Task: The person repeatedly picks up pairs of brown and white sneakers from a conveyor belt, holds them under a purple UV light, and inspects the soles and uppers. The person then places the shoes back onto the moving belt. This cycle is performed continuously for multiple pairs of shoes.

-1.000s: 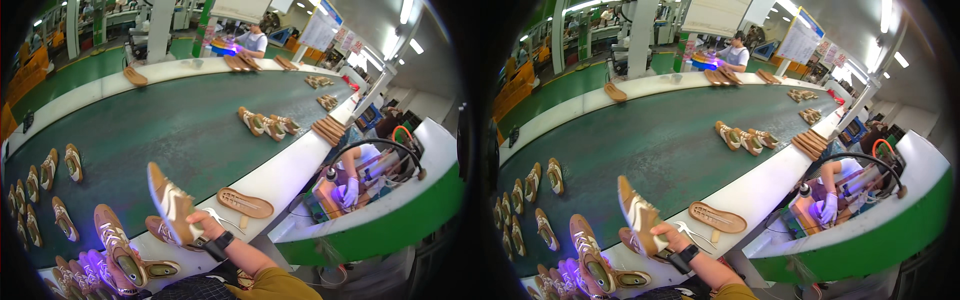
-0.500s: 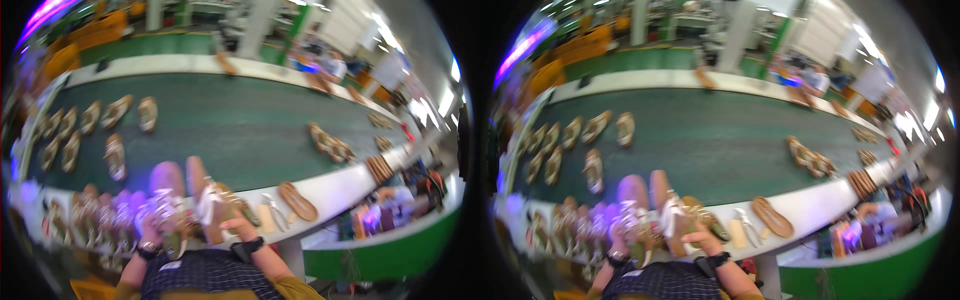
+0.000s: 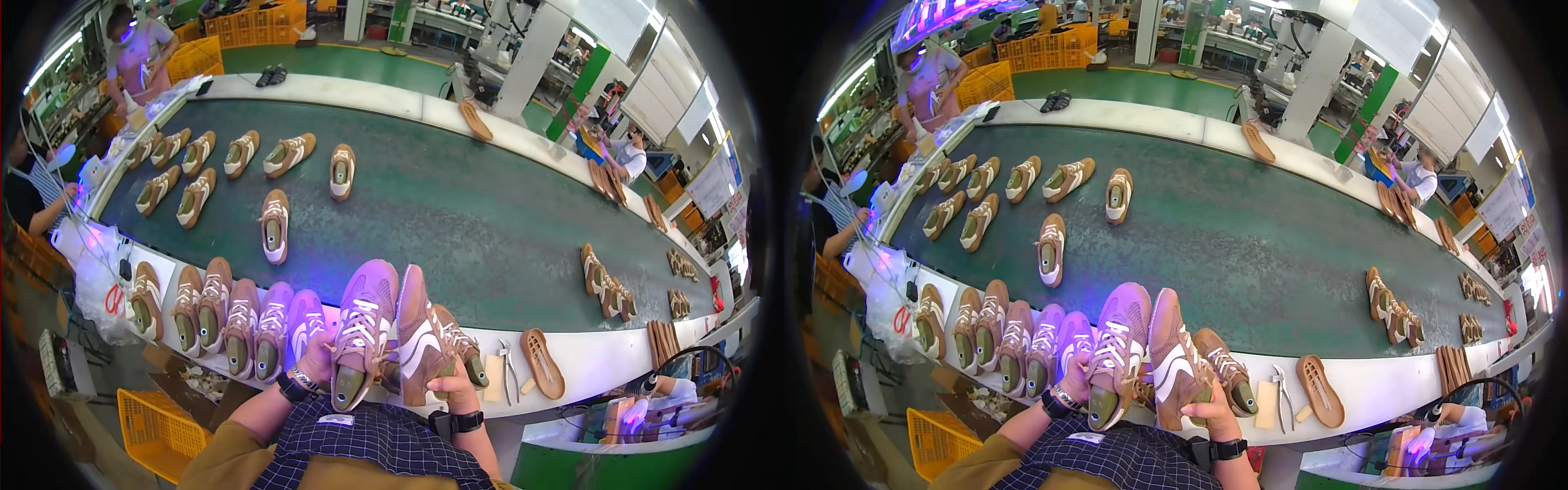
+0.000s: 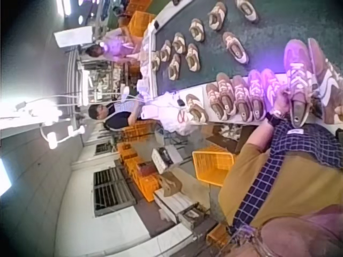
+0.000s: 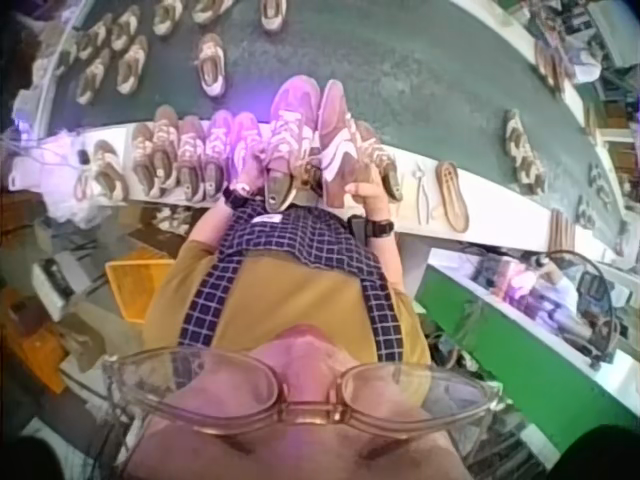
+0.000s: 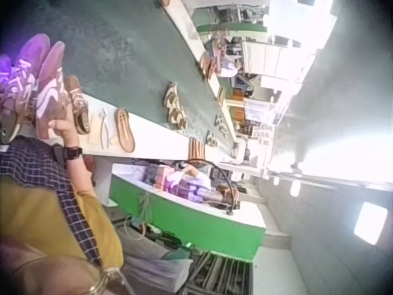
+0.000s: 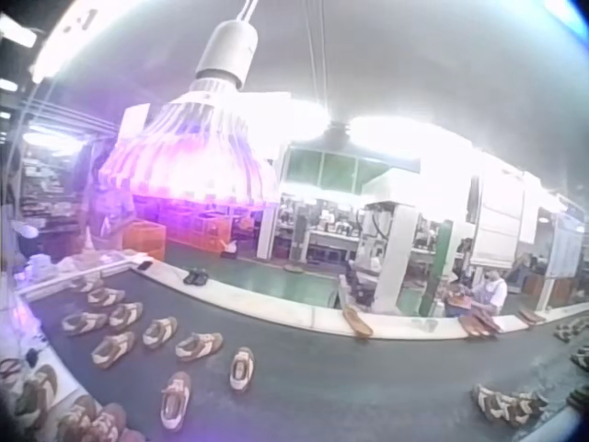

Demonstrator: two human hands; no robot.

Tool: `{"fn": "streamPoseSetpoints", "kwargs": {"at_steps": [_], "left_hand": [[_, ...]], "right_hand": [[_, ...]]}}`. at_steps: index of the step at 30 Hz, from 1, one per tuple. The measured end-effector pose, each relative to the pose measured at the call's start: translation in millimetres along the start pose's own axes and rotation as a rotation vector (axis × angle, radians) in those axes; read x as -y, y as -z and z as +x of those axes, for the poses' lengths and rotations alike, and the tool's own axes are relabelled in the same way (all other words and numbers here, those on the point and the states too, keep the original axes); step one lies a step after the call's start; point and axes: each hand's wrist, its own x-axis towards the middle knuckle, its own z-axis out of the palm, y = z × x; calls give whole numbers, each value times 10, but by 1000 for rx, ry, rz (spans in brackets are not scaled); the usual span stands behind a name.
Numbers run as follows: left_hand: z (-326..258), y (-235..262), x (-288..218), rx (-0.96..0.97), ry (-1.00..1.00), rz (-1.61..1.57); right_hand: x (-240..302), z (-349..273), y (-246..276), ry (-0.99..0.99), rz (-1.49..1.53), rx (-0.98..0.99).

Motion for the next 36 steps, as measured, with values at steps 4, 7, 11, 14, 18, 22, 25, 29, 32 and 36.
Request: {"fn": "streamPoseSetpoints", "kwargs": {"at_steps": [4,7,11,14,18,22,25,29,32,36], "left_hand": [[-79,-91,-97,82,-5,-64],[-33,-20,-102,36,-54,-109],[72,-76,-14,-167,-214,36],[78,54,-38,-104,-205,-142],[67,153,-78,-43,-276,-82],[-33,-282,-125,24,-118,78],[-104,-425,-219,63,-67,141],[-180,-525,-289,98,-40,187],[-238,-577,-350,128,-58,183],[-204,-628,-407,138,-184,103]], "right_hand": [[-18,24,-20,18,-17,9],[68,41,-177,137,-48,-41],[22,53,-216,320,-54,-96],[-11,234,-338,288,-17,-17],[-79,299,-432,178,313,220],[-76,133,-502,108,661,326],[-117,45,-484,24,713,361],[-217,1,-417,-74,840,358],[-164,26,-366,-46,857,407],[70,98,-281,37,671,460]]}}
